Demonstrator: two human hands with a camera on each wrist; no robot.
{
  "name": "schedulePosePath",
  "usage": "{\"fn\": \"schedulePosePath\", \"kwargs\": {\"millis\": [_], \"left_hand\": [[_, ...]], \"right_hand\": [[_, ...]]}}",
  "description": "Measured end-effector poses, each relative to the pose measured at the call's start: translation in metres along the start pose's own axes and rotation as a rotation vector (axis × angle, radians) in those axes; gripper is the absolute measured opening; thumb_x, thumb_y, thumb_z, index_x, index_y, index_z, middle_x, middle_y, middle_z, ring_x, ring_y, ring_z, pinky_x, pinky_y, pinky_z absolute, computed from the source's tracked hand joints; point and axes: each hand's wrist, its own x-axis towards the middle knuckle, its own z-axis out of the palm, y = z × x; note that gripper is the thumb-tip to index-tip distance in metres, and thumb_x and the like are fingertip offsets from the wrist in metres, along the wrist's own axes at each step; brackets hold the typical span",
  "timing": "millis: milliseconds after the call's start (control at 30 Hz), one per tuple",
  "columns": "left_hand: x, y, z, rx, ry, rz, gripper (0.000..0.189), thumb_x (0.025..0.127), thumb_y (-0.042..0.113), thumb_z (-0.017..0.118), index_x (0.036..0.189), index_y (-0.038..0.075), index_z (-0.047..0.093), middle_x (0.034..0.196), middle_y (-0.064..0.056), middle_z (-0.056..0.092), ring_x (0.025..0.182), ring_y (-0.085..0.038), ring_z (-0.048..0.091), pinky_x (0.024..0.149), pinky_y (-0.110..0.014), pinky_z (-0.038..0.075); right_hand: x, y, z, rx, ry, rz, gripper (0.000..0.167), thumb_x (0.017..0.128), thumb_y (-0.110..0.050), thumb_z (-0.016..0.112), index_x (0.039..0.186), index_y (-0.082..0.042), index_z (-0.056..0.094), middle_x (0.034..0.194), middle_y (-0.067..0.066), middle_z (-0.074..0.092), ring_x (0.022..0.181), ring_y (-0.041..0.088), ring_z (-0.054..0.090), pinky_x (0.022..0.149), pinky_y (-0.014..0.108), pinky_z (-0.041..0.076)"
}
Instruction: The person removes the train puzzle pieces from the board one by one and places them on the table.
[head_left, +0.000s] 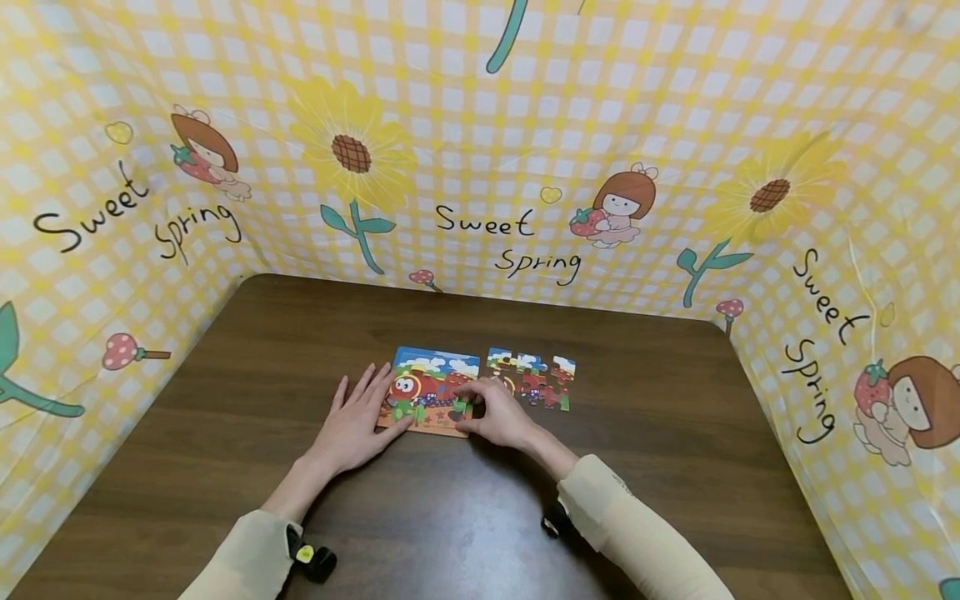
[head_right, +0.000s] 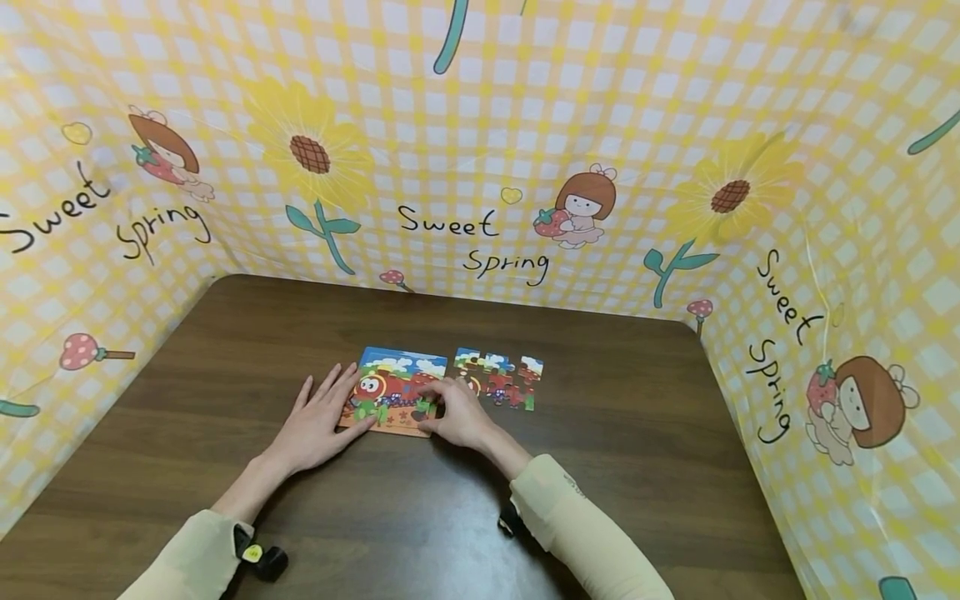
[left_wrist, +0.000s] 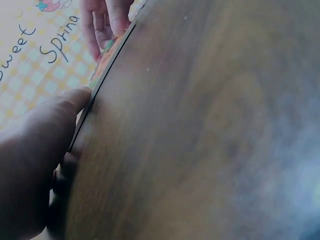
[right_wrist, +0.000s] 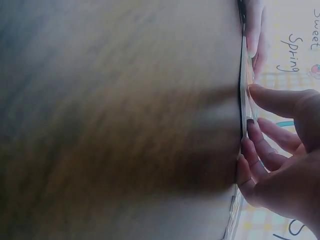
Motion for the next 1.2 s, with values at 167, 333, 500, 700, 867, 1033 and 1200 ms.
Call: {"fn": "schedulePosePath", "kwargs": {"millis": [167,333,500,700,867,1033,1200], "left_hand": [[0.0003,0.0017,-0.0006,-0.005,0.004,-0.001,0.092,0.105,0.063,0.063,0.174,0.011,0.032,0.183,-0.014,0.027,0.172,-0.041,0.019,0.136,-0.073,0.005],[0.0009,0.0022,-0.002,-0.003,-0.003,-0.003,0.092,0.106,0.063,0.062,0.174,0.01,0.032,0.184,-0.015,0.026,0.172,-0.041,0.018,0.136,-0.073,0.004],[0.0009,0.0016,-0.0018,0.005,-0.007,-0.003,0.092,0.106,0.064,0.061,0.175,0.01,0.031,0.184,-0.015,0.026,0.172,-0.041,0.018,0.136,-0.073,0.004],[0.0008,0.0012,-0.0012,0.002,-0.007,-0.005,0.092,0.106,0.064,0.061,0.174,0.01,0.032,0.184,-0.015,0.025,0.172,-0.041,0.018,0.136,-0.073,0.004],[0.0018,-0.0012,0.0012,0.007,-0.007,-0.005,0.094,0.105,0.065,0.062,0.175,0.01,0.031,0.184,-0.015,0.025,0.173,-0.04,0.018,0.136,-0.073,0.003],[0.0018,-0.002,0.0024,0.007,-0.015,-0.004,0.094,0.106,0.066,0.06,0.175,0.011,0.03,0.185,-0.014,0.024,0.173,-0.039,0.016,0.137,-0.072,0.001],[0.0011,-0.001,0.0019,0.012,-0.009,0.003,0.094,0.106,0.065,0.06,0.175,0.01,0.03,0.184,-0.015,0.024,0.173,-0.041,0.017,0.136,-0.073,0.002]], "right_hand": [[0.0,-0.0016,-0.0019,0.066,-0.02,-0.002,0.045,0.096,-0.011,0.087,0.138,-0.002,0.075,0.123,0.014,0.079,0.105,0.024,0.067,0.094,0.036,0.058],[0.0001,-0.0023,-0.001,0.085,-0.021,0.037,0.052,0.093,-0.015,0.09,0.141,-0.002,0.073,0.123,0.013,0.078,0.104,0.021,0.065,0.094,0.033,0.056],[0.0008,-0.0034,0.0016,0.105,-0.011,0.064,0.054,0.091,-0.014,0.091,0.141,-0.001,0.073,0.118,0.012,0.075,0.101,0.019,0.062,0.089,0.029,0.054],[0.0017,-0.0058,0.0018,0.222,-0.022,0.081,0.053,0.092,-0.007,0.089,0.142,-0.001,0.072,0.111,0.015,0.076,0.091,0.012,0.066,0.078,0.022,0.056],[0.0008,-0.0065,0.0016,0.281,-0.039,0.065,0.053,0.094,-0.004,0.086,0.144,0.002,0.068,0.106,0.018,0.077,0.081,0.007,0.068,0.069,0.02,0.057],[-0.003,-0.0046,-0.001,0.344,-0.032,0.067,0.056,0.094,-0.002,0.085,0.146,0.003,0.066,0.107,0.021,0.077,0.082,0.006,0.069,0.068,0.021,0.059],[-0.0069,0.0,-0.0057,0.373,-0.008,0.075,0.058,0.093,-0.001,0.086,0.147,0.002,0.065,0.104,0.022,0.077,0.082,0.006,0.07,0.071,0.021,0.059]]}}
